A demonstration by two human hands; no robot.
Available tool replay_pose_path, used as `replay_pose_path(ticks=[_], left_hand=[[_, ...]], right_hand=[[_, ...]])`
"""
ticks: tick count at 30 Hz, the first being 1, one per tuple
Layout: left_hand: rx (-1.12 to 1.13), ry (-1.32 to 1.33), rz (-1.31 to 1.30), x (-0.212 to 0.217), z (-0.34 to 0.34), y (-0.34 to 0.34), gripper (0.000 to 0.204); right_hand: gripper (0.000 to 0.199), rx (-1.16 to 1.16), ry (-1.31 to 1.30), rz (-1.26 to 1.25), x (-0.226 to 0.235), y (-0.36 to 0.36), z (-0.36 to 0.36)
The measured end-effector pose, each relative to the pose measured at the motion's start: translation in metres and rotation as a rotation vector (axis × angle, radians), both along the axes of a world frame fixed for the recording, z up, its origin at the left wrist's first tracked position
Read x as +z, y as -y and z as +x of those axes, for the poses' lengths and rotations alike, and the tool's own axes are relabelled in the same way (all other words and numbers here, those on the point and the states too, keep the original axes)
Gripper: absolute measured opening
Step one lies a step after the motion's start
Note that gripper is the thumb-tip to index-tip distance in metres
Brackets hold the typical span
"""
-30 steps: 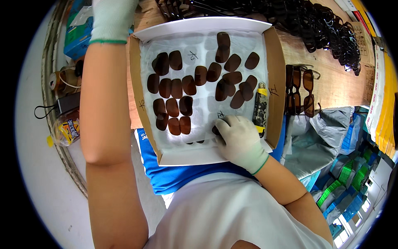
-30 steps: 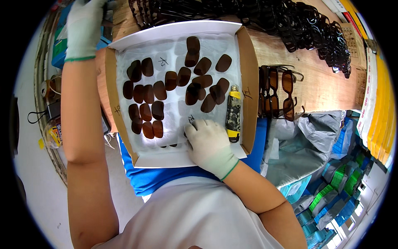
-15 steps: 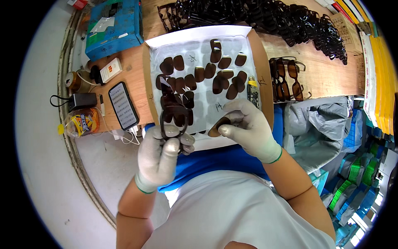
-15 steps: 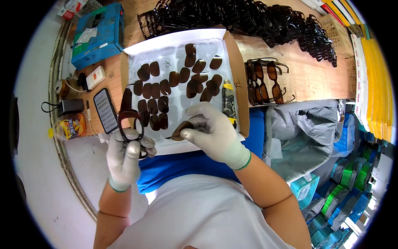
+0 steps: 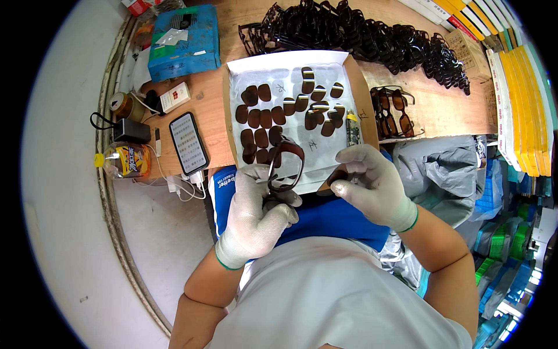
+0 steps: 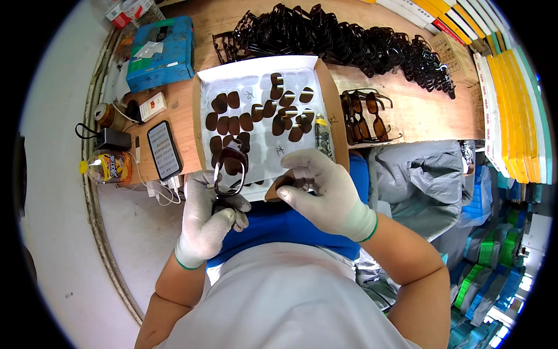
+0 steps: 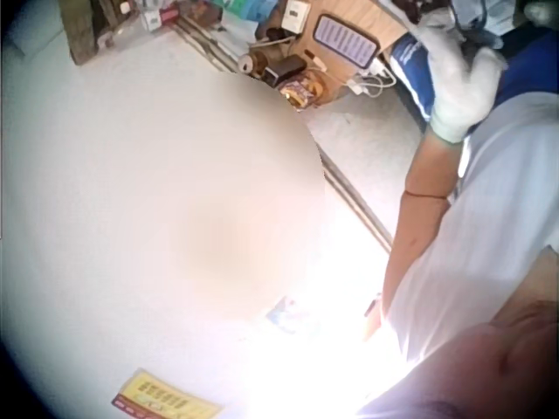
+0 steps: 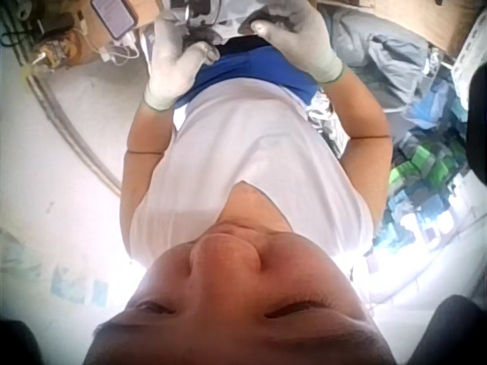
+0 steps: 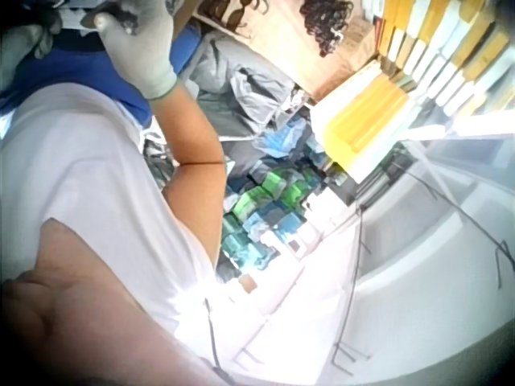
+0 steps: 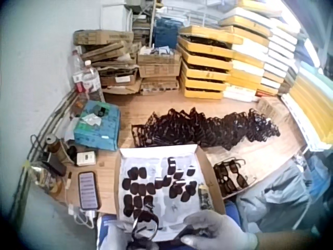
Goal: The person assembles sunglasses by inserting lenses into frames. They pick up a frame, insert a lens, and repeat the process with multiple frames and lenses on a workbench.
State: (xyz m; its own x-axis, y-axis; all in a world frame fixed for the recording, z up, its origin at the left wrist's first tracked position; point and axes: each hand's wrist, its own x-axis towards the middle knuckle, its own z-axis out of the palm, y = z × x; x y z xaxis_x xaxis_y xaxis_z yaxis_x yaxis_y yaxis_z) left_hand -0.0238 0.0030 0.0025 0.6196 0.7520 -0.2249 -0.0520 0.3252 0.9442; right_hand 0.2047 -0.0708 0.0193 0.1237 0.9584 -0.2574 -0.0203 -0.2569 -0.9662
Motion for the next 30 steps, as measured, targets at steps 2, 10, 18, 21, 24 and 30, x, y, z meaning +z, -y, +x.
replay_pose_path(ticks=[2,10,18,21,24,30], left_hand=[[-0.018,0.034,-0.02,-0.002,0.0,0.004,0.04],[-0.085,0.067,-0.011,-0.008,-0.006,0.013,0.024],[-0.089,0.104,-0.094,-0.011,-0.01,0.013,0.034],[-0.124,0.044,0.019,-0.01,-0.008,0.015,0.041],[-0.135,-0.021,0.093,-0.003,-0.004,0.016,0.052],[-0.134,-0.041,0.239,-0.01,-0.008,0.02,0.053]], right_hand=[[0.038,-0.037,-0.047,-0.022,0.004,0.005,-0.009],[0.03,-0.187,0.114,0.216,-0.011,0.016,-0.046],[0.029,-0.289,-0.016,0.236,-0.003,0.021,-0.039],[0.028,-0.283,-0.031,0.247,-0.003,0.021,-0.036],[0.029,-0.318,-0.058,0.248,0.0,0.019,-0.033],[0.03,-0.252,-0.08,0.253,0.003,0.021,-0.039]])
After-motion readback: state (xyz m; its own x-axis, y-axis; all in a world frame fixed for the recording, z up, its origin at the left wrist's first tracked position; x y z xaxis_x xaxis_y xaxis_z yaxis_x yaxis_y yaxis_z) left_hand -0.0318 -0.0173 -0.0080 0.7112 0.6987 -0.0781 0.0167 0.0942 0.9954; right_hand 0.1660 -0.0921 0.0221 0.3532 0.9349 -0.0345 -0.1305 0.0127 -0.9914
